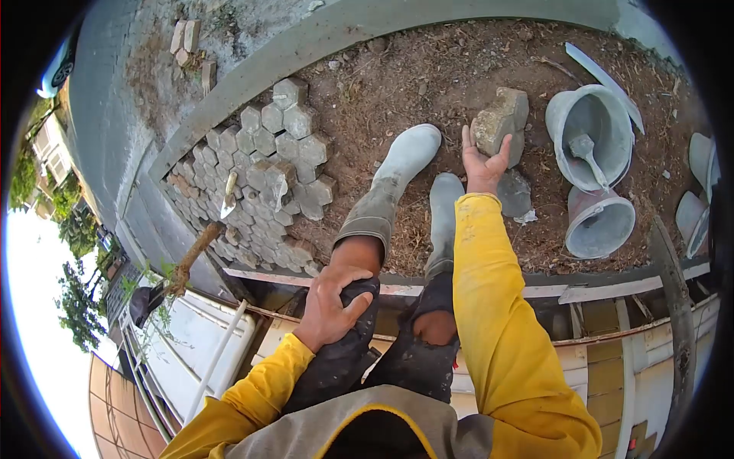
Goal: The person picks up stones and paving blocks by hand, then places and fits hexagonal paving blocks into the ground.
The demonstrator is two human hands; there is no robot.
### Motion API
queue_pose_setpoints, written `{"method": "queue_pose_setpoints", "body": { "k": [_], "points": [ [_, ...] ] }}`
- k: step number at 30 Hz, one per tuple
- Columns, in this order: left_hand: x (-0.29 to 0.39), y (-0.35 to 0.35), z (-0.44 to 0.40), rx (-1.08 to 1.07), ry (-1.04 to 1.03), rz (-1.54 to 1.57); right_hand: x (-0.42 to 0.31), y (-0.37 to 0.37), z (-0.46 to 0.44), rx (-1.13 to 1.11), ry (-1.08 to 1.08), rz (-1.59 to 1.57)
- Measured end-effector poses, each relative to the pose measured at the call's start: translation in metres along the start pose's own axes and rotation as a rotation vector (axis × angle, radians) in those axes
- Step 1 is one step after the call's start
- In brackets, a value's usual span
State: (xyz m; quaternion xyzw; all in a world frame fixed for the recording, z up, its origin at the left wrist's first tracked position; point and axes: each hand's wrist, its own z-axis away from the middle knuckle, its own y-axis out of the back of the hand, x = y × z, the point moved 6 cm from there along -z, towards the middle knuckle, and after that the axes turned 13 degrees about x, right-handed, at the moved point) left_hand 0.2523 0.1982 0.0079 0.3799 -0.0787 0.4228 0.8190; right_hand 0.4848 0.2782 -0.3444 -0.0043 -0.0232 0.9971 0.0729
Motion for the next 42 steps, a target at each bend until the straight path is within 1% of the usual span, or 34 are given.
{"method": "queue_pose_setpoints", "body": {
  "k": [1,5,7,8,9,10,11,13,14,15,20,24,26,28,30,31,32,34,35,36,37,38,40,41,42],
  "points": [
    [-0.003,-0.006,0.008,0.031,-0.038,0.01,-0.007,-0.001,-0.004,-0.01,0.039,0.058],
    [-0.011,-0.024,0.034,0.1,-0.006,0.079,-0.026,-0.013,0.013,-0.036,0.042,0.124],
    [-0.017,-0.035,0.047,0.146,0.023,0.1,-0.031,0.003,0.039,0.131,0.039,0.284],
    [-0.019,-0.04,0.052,0.16,0.027,0.102,-0.033,0.012,0.048,0.123,0.032,0.324],
    [-0.018,-0.042,0.058,0.206,-0.014,0.094,-0.035,0.022,0.059,0.09,0.049,0.457],
    [-0.024,-0.047,0.066,0.234,-0.003,0.115,-0.037,0.028,0.068,0.052,0.068,0.588],
    [-0.028,-0.052,0.074,0.251,-0.006,0.113,-0.039,0.034,0.081,0.035,0.066,0.62],
    [-0.03,-0.057,0.092,0.294,0.008,0.135,-0.043,0.051,0.105,0.06,0.134,0.965],
    [-0.029,-0.057,0.1,0.308,0.015,0.153,-0.043,0.057,0.114,0.045,0.132,1.0],
    [-0.03,-0.057,0.108,0.32,0.022,0.168,-0.041,0.065,0.122,0.048,0.111,1.11],
    [-0.062,-0.057,0.153,0.4,0.164,0.285,-0.032,0.111,0.14,0.094,0.027,1.521],
    [-0.11,-0.069,0.189,0.439,0.292,0.283,-0.015,0.143,0.159,0.121,0.019,1.688],
    [-0.136,-0.077,0.205,0.42,0.416,0.196,-0.005,0.158,0.166,0.107,0.027,1.764],
    [-0.158,-0.093,0.216,0.463,0.433,0.201,0.002,0.172,0.171,0.074,0.061,1.852],
    [-0.185,-0.118,0.22,0.437,0.573,0.455,0.01,0.187,0.175,0.065,0.069,1.917],
    [-0.198,-0.139,0.219,0.488,0.574,0.547,0.014,0.195,0.178,0.068,0.082,1.965],
    [-0.21,-0.159,0.213,0.491,0.585,0.57,0.019,0.202,0.18,0.072,0.095,2.011],
    [-0.229,-0.194,0.194,0.537,0.694,1.022,0.03,0.22,0.187,0.037,0.125,2.067],
    [-0.235,-0.199,0.182,0.542,0.7,1.048,0.036,0.229,0.193,0.02,0.157,2.096],
    [-0.243,-0.205,0.168,0.587,0.784,1.191,0.043,0.237,0.198,0.0,0.19,2.125],
    [-0.252,-0.21,0.157,0.632,0.866,1.332,0.055,0.245,0.209,-0.019,0.179,2.185],
    [-0.261,-0.208,0.146,0.639,0.868,1.358,0.062,0.254,0.216,-0.026,0.192,2.208],
    [-0.276,-0.214,0.136,0.441,1.092,1.459,0.079,0.274,0.225,-0.057,0.211,2.269],
    [-0.279,-0.209,0.135,0.442,1.094,1.482,0.087,0.285,0.229,-0.077,0.199,2.292],
    [-0.281,-0.205,0.135,0.419,1.126,1.621,0.095,0.297,0.233,-0.082,0.208,2.311]
  ]
}}
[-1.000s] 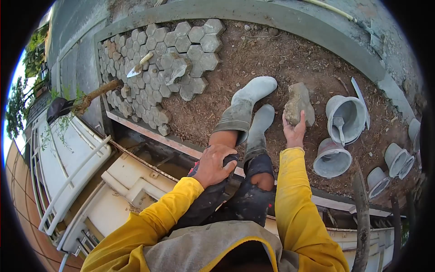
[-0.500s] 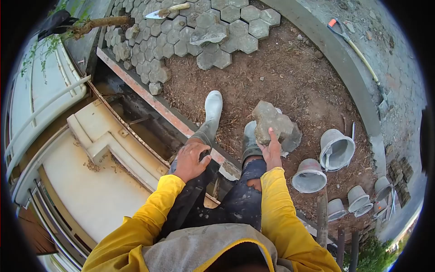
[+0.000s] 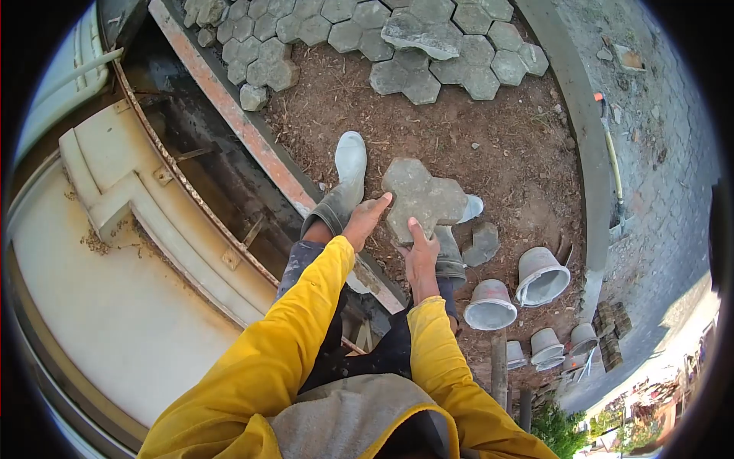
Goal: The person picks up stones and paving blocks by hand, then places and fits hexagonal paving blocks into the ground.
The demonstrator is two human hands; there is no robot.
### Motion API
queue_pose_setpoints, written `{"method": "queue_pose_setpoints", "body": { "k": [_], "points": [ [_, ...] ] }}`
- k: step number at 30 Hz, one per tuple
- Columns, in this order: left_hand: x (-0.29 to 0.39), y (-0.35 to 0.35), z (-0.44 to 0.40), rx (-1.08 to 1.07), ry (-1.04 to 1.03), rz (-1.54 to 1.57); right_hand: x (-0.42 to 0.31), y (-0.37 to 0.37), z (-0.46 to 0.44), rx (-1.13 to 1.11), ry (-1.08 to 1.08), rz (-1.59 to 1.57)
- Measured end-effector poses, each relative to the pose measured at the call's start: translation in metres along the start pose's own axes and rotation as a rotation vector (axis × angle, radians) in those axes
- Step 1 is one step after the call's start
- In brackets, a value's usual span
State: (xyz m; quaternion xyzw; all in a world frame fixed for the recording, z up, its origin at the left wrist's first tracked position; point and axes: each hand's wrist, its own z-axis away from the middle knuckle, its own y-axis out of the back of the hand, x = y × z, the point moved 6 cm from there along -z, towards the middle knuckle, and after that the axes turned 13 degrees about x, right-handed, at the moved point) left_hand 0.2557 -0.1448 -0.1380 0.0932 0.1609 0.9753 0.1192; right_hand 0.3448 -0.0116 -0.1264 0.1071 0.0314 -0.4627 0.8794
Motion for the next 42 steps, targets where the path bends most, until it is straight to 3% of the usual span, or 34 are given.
{"method": "queue_pose_setpoints", "body": {
  "k": [2,4,8,12,14,15,19,21,24,26,27,29,36,38,40,42],
  "points": [
    [0.0,0.011,-0.014,-0.038,0.096,0.121,0.002,-0.03,0.015,-0.02,0.018,0.029],
    [0.006,0.018,-0.03,-0.174,0.105,0.343,0.016,-0.055,0.014,-0.05,0.032,0.042],
    [0.036,0.069,-0.049,-0.279,0.054,0.456,0.03,-0.115,0.03,-0.118,0.045,0.026],
    [0.067,0.12,-0.07,-0.269,-0.057,0.423,0.041,-0.153,0.033,-0.164,0.028,0.215],
    [0.092,0.139,-0.088,-0.25,-0.29,0.286,0.03,-0.162,0.026,-0.188,0.071,0.569],
    [0.102,0.149,-0.102,-0.244,-0.334,0.219,0.022,-0.166,0.015,-0.195,0.082,0.587],
    [0.143,0.186,-0.152,-0.199,-0.452,0.104,-0.022,-0.171,-0.055,0.088,0.262,0.351],
    [0.151,0.189,-0.177,-0.299,-0.447,0.181,-0.032,-0.211,-0.094,0.129,0.241,0.304],
    [0.155,0.192,-0.211,-0.336,-0.471,0.24,-0.04,-0.284,-0.144,0.032,0.382,0.32],
    [0.152,0.188,-0.235,-0.368,-0.456,0.301,-0.033,-0.325,-0.151,-0.435,0.134,0.075],
    [0.15,0.186,-0.247,-0.403,-0.398,0.367,-0.032,-0.326,-0.16,-0.431,0.135,0.09],
    [0.144,0.181,-0.273,-0.437,-0.327,0.422,-0.033,-0.341,-0.172,-0.565,0.31,0.22],
    [0.159,0.176,-0.318,-0.449,-0.308,0.32,-0.01,-0.356,-0.212,-0.505,0.364,0.052],
    [0.156,0.185,-0.341,-0.25,-0.426,0.333,-0.01,-0.364,-0.215,-0.473,0.343,0.014],
    [0.148,0.187,-0.35,-0.171,-0.466,0.394,-0.017,-0.378,-0.221,-0.515,0.388,0.006],
    [0.138,0.189,-0.351,-0.138,-0.377,0.693,-0.018,-0.388,-0.229,-0.544,0.412,0.023]
  ]
}}
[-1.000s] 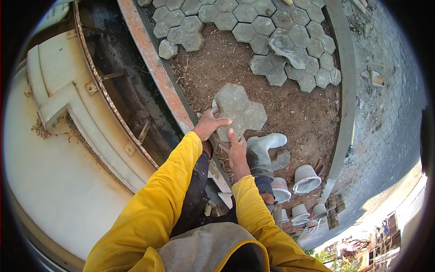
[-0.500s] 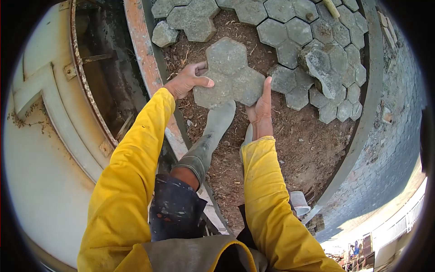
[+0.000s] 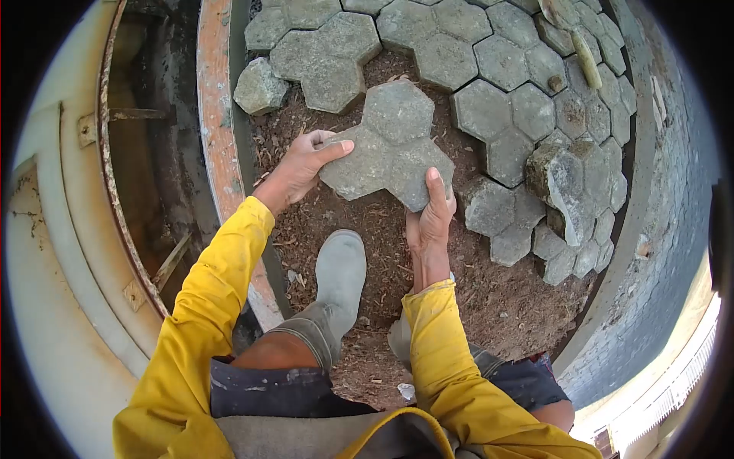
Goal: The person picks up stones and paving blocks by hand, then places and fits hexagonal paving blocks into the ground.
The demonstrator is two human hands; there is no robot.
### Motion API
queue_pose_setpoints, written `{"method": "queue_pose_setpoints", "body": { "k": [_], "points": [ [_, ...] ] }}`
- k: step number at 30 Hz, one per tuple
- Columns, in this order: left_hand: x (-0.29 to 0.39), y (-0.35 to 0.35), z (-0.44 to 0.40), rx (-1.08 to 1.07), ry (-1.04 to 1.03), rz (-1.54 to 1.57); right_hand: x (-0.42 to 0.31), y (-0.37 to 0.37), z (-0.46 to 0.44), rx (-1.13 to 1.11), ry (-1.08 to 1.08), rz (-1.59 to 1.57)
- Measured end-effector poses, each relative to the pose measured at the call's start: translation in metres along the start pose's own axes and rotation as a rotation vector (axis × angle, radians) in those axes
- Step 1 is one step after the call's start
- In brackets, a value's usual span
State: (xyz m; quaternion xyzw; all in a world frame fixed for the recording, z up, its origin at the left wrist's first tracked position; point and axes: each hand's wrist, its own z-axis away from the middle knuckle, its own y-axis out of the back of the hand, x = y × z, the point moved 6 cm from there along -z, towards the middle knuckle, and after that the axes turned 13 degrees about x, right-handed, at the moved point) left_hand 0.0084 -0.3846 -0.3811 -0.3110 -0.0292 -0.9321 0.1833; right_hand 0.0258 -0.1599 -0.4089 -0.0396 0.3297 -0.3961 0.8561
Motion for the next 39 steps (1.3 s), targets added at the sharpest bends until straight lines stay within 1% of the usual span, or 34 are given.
{"method": "queue_pose_setpoints", "body": {
  "k": [1,2,4,6,7,8,9,12,14,18,20,21,22,23,24,26,27,28,29,31,33,34,36,37,38,39],
  "points": [
    [-0.001,-0.001,0.003,0.048,-0.007,0.086,0.0,-0.005,-0.007,-0.025,0.029,-0.018],
    [-0.008,-0.003,-0.002,0.034,-0.038,0.087,0.002,-0.006,-0.012,-0.04,0.054,-0.006],
    [-0.018,0.002,-0.018,0.069,-0.079,0.253,0.005,-0.013,-0.021,-0.1,0.106,-0.021],
    [-0.023,-0.002,-0.024,0.078,-0.089,0.322,0.003,-0.019,-0.031,-0.075,0.122,-0.014],
    [-0.025,-0.007,-0.028,0.092,-0.118,0.351,-0.001,-0.024,-0.033,-0.101,0.152,-0.028],
    [-0.03,-0.013,-0.031,0.112,-0.131,0.39,-0.006,-0.021,-0.032,-0.083,0.204,0.031],
    [-0.03,-0.018,-0.035,0.099,-0.198,0.44,-0.01,-0.019,-0.035,-0.063,0.253,0.096],
    [-0.021,-0.022,-0.038,0.08,-0.264,0.449,-0.009,-0.018,-0.038,-0.078,0.285,0.043],
    [-0.028,-0.016,-0.051,0.082,-0.308,0.437,-0.01,-0.022,-0.032,-0.047,0.301,0.064],
    [-0.046,-0.018,-0.067,0.064,-0.318,0.528,-0.02,-0.031,-0.039,-0.082,0.394,0.181],
    [-0.051,-0.013,-0.067,0.126,-0.369,0.533,-0.022,-0.034,-0.039,-0.098,0.434,0.246],
    [-0.053,-0.012,-0.068,0.112,-0.389,0.516,-0.023,-0.033,-0.04,-0.094,0.432,0.258],
    [-0.061,-0.014,-0.074,0.116,-0.379,0.522,-0.023,-0.032,-0.044,-0.119,0.37,0.229],
    [-0.066,-0.013,-0.083,0.225,-0.419,0.493,-0.024,-0.034,-0.049,-0.146,0.311,0.196],
    [-0.069,-0.011,-0.091,0.333,-0.461,0.462,-0.027,-0.037,-0.053,-0.15,0.313,0.202],
    [-0.07,-0.017,-0.087,0.341,-0.453,0.471,-0.028,-0.038,-0.061,-0.202,0.271,0.194],
    [-0.07,-0.019,-0.083,0.396,-0.468,0.437,-0.029,-0.038,-0.065,-0.216,0.245,0.207],
    [-0.071,-0.019,-0.079,0.45,-0.481,0.398,-0.03,-0.038,-0.066,-0.209,0.243,0.212],
    [-0.072,-0.02,-0.077,0.447,-0.474,0.396,-0.029,-0.037,-0.068,-0.182,0.22,0.225],
    [-0.069,-0.019,-0.072,0.556,-0.532,0.216,-0.03,-0.036,-0.073,-0.154,0.199,0.238],
    [-0.069,-0.02,-0.071,0.556,-0.526,0.235,-0.034,-0.036,-0.075,-0.165,0.308,0.373],
    [-0.065,-0.02,-0.068,0.559,-0.527,0.258,-0.034,-0.038,-0.073,-0.171,0.308,0.376],
    [-0.057,-0.02,-0.058,0.576,-0.533,0.243,-0.044,-0.039,-0.066,-0.092,0.537,0.628],
    [-0.057,-0.021,-0.055,0.59,-0.533,0.224,-0.044,-0.038,-0.072,-0.096,0.537,0.636],
    [-0.058,-0.021,-0.053,0.594,-0.526,0.232,-0.048,-0.037,-0.08,-0.009,0.65,0.927],
    [-0.055,-0.021,-0.05,0.611,-0.568,0.161,-0.052,-0.033,-0.085,0.087,0.759,1.218]
  ]
}}
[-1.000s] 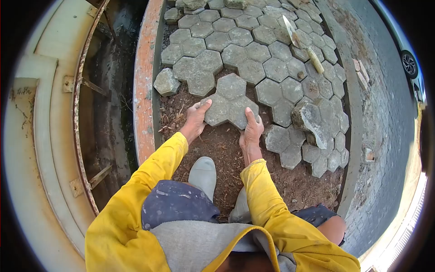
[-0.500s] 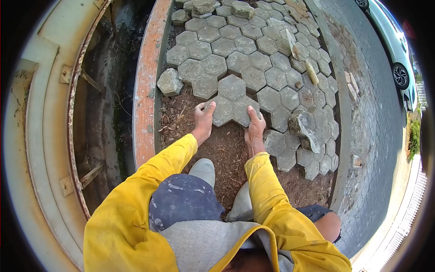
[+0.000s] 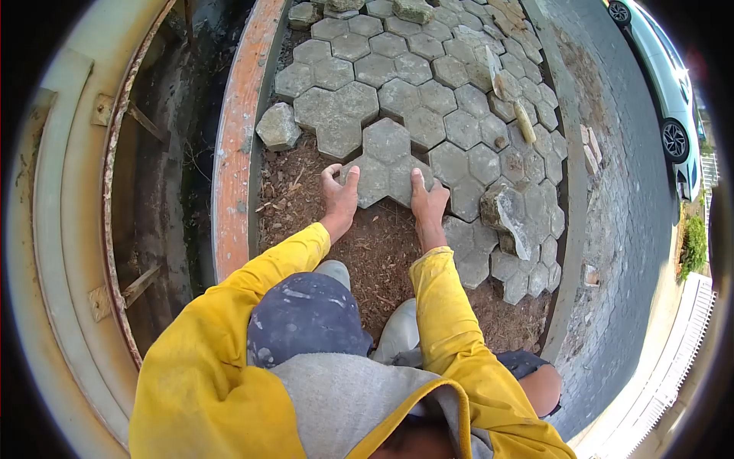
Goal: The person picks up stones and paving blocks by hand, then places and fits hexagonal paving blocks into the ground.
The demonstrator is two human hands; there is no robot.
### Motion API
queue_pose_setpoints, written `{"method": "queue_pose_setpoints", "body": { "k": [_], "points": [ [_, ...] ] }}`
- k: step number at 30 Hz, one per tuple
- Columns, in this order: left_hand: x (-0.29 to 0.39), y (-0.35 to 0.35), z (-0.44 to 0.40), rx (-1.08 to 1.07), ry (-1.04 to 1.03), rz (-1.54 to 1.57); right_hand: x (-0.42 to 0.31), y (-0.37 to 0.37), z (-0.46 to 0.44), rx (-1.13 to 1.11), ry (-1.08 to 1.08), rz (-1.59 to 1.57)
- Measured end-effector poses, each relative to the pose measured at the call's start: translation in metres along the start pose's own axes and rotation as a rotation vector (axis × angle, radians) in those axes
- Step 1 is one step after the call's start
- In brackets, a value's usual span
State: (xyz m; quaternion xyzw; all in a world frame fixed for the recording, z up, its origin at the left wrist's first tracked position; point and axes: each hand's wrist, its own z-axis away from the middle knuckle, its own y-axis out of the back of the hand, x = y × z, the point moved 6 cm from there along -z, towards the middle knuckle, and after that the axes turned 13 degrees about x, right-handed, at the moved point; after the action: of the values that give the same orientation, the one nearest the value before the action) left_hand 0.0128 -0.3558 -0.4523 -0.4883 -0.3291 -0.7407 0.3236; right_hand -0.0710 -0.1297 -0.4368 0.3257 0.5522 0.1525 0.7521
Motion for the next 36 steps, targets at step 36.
{"method": "queue_pose_setpoints", "body": {
  "k": [36],
  "points": [
    [0.095,-0.006,-0.079,-0.453,-1.06,-1.005,-0.1,-0.006,0.032,-0.27,0.901,0.582]
  ]
}}
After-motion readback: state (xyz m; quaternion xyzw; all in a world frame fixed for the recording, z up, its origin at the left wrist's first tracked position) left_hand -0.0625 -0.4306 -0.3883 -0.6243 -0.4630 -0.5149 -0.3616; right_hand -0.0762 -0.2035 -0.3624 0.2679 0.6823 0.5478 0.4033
